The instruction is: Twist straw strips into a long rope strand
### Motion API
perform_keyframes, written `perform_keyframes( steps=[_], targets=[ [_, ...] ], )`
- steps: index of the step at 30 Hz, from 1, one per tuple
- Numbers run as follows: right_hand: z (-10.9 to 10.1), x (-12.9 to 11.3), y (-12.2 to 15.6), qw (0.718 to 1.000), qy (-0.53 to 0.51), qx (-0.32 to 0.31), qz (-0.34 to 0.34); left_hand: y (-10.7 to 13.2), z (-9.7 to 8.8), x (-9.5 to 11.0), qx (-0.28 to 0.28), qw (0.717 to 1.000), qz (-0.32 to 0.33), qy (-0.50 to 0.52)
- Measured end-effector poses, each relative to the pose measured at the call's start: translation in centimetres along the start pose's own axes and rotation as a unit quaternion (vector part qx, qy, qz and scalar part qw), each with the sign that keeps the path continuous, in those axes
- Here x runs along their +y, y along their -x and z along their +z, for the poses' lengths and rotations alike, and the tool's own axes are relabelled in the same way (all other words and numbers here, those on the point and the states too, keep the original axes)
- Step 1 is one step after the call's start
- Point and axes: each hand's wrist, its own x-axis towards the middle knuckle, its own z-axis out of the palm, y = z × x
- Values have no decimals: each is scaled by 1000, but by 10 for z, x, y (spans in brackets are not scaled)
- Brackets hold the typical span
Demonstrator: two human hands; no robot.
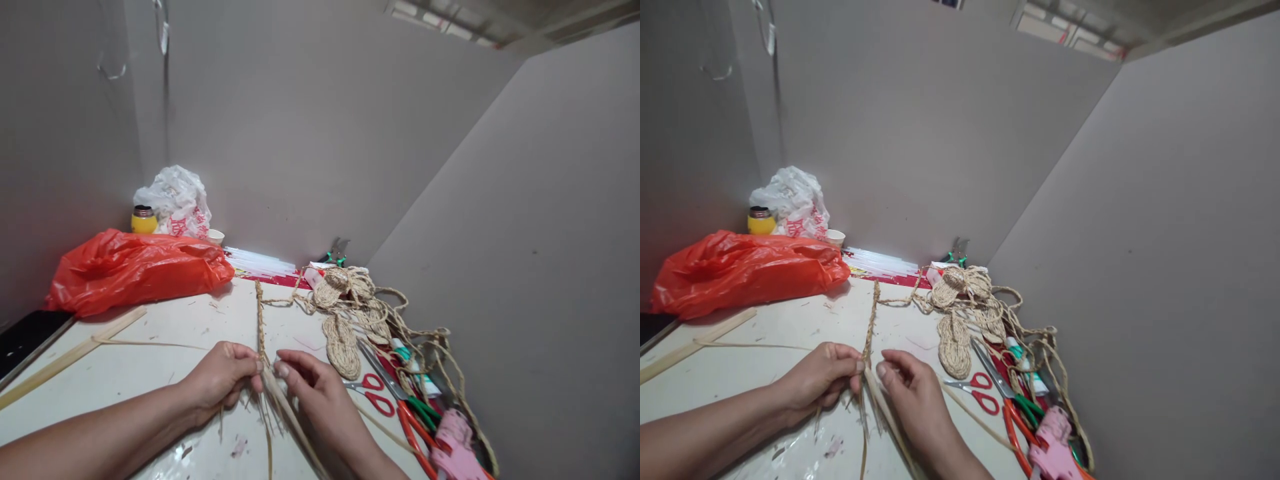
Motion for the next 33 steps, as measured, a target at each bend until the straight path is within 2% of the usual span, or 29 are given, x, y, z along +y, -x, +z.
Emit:
perform_keyframes(
  steps=[3,5,8,11,13,15,20,24,26,29,33],
  targets=[
    [0,-1,-5,980,-94,-135,116,0,-1,1,-14,1000,-5,18],
    [1,0,-9,962,-122,-180,163,0,-1,2,-21,1000,-5,22],
    [2,2,-13,963,-128,-154,178,0,-2,2,-17,1000,-5,17],
    [3,1,-14,960,-135,-154,192,0,1,1,15,1000,-3,-10],
    [7,-1,-12,950,-160,-169,208,-1,4,-1,38,999,20,-21],
    [14,-2,-8,945,-189,-157,214,-1,6,-2,46,998,47,-20],
    [36,6,2,962,-200,-47,180,2,7,-2,73,994,58,-52],
    [47,10,5,986,-114,9,124,4,8,-1,36,998,46,-38],
    [51,10,4,993,-69,20,91,4,9,-2,41,998,49,-16],
    [54,9,3,999,-3,23,43,2,8,-6,88,995,52,3],
    [42,-3,2,993,112,-29,-14,1,7,-5,119,991,57,14]
  ],
)
